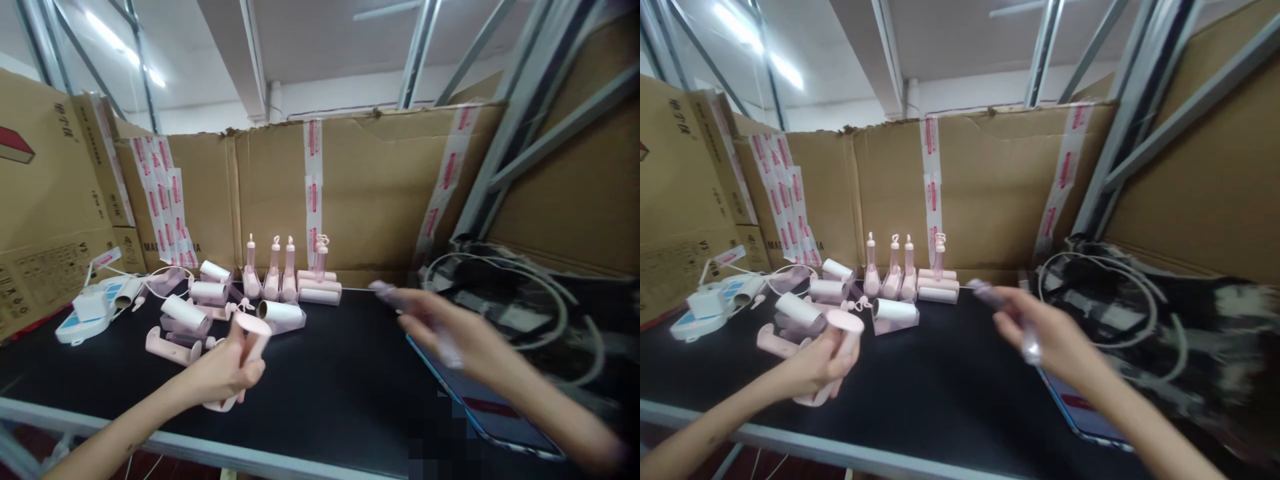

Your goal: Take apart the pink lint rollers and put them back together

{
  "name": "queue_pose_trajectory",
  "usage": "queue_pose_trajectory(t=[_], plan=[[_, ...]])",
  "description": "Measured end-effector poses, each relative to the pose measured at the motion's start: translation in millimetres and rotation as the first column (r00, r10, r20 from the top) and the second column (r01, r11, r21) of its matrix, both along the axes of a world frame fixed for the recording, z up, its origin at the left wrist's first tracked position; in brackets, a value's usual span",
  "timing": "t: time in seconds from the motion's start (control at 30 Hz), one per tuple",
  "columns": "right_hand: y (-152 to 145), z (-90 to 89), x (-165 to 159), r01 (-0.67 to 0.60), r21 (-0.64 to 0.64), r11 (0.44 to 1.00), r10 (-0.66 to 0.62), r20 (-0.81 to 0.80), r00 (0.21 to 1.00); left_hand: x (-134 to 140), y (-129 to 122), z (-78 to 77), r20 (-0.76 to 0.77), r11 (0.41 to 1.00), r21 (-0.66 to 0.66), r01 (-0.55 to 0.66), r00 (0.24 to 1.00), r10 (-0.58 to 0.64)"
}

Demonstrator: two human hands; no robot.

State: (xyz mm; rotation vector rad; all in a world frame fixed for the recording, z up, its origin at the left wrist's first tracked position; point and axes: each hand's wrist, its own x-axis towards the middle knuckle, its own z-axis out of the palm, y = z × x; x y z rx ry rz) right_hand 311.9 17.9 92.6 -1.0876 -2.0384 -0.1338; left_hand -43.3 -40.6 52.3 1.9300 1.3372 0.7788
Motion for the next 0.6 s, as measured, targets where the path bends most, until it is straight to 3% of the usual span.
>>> queue_pose_trajectory(t=[0.07,0.13,0.2,0.27,0.37,0.47,0.6], plan=[[1,-14.9,-36,-0.19,-0.235,0.953,0.228,0.147,0.962,16,4,0.1,-0.351,0.961,0.211,0.177,0.932,-0.094],[8,-30.5,-68,-0.315,-0.292,0.903,0.385,0.225,0.895,27,7,-7.1,-0.625,0.838,0.37,0.402,0.774,-0.096],[19,-45.6,-93,-0.387,-0.324,0.863,0.482,0.306,0.821,32,8,-21.7,-0.763,0.715,0.452,0.532,0.646,0.002],[29,-59.3,-112,-0.393,-0.277,0.877,0.475,0.372,0.798,34,9,-40.3,-0.769,0.644,0.546,0.536,0.626,0.13],[42,-72.9,-127,-0.406,-0.11,0.907,0.409,0.457,0.79,35,15,-64.9,-0.712,0.581,0.656,0.481,0.65,0.265],[55,-75.5,-124,-0.365,0.022,0.931,0.331,0.373,0.867,39,27,-76.9,-0.672,0.548,0.709,0.444,0.661,0.333],[75,-75.5,-107,-0.212,-0.149,0.966,0.23,0.116,0.966,45,48,-77.3,-0.624,0.571,0.723,0.389,0.722,0.3]])
